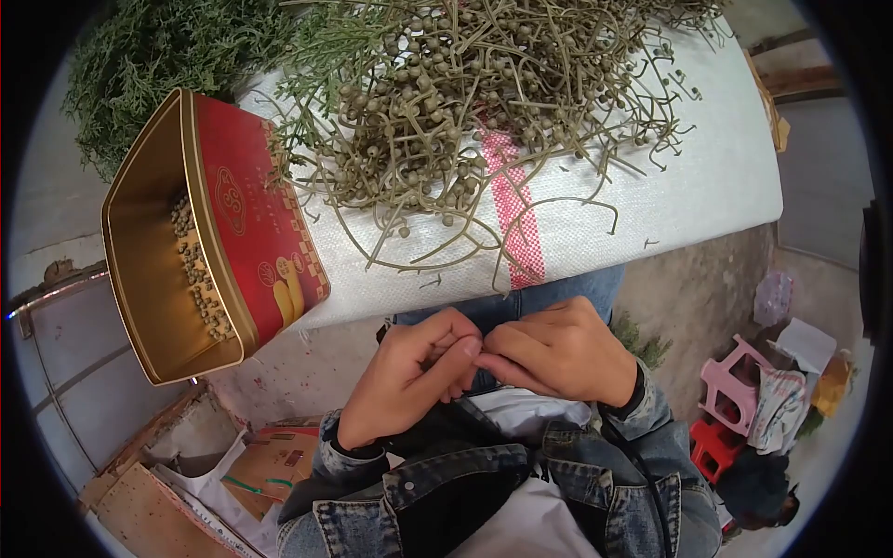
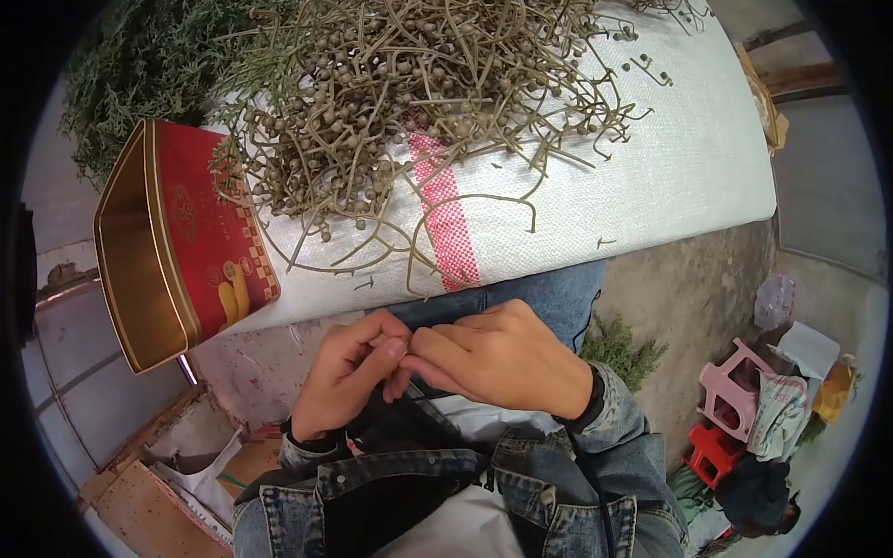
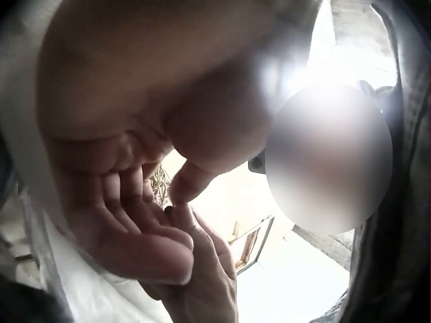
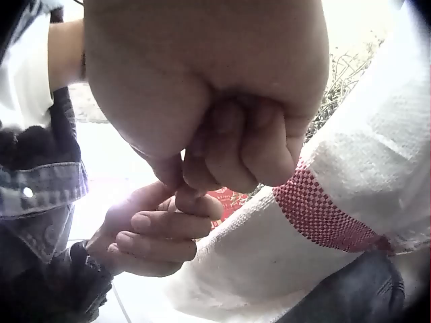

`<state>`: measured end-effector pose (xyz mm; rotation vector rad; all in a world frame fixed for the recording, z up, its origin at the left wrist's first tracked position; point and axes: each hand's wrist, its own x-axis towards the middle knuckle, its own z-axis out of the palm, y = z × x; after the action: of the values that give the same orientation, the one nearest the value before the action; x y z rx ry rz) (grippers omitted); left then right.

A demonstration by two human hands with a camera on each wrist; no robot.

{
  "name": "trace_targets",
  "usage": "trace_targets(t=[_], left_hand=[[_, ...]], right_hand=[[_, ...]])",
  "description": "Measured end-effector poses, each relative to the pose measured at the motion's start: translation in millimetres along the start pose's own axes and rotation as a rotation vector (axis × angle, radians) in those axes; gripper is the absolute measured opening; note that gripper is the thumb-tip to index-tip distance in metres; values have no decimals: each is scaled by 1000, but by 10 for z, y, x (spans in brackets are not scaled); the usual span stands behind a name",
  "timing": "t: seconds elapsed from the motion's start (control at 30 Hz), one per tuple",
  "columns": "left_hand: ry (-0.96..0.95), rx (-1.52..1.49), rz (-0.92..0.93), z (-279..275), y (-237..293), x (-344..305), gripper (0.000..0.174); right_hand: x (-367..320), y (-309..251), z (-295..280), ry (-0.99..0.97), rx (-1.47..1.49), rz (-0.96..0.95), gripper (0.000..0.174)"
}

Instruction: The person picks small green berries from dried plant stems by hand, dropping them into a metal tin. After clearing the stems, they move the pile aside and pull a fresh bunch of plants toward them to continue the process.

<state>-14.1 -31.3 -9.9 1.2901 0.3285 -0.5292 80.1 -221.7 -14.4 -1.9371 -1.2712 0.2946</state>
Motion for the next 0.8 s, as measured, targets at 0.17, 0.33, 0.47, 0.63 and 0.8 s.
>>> trace_targets(t=[0.17, 0.33, 0.47, 0.63, 0.8], left_hand=[[-101, 197, 58, -80, 76, 24, 15], [-86, 50, -76, -90, 20, 62, 13], [-152, -50, -79, -85, 2, 70, 14], [-273, -179, -31, -103, -103, 116, 17], [-306, -288, -77, -112, -103, 113, 20]], right_hand=[[2, -3, 17, -16, 63, 29, 16], [-53, -10, 36, -96, 86, 117, 15], [-57, -69, -112, -100, 137, 244, 15], [-79, 100, 24, 143, 234, 10, 16], [-39, 77, -95, 93, 229, -12, 15]])
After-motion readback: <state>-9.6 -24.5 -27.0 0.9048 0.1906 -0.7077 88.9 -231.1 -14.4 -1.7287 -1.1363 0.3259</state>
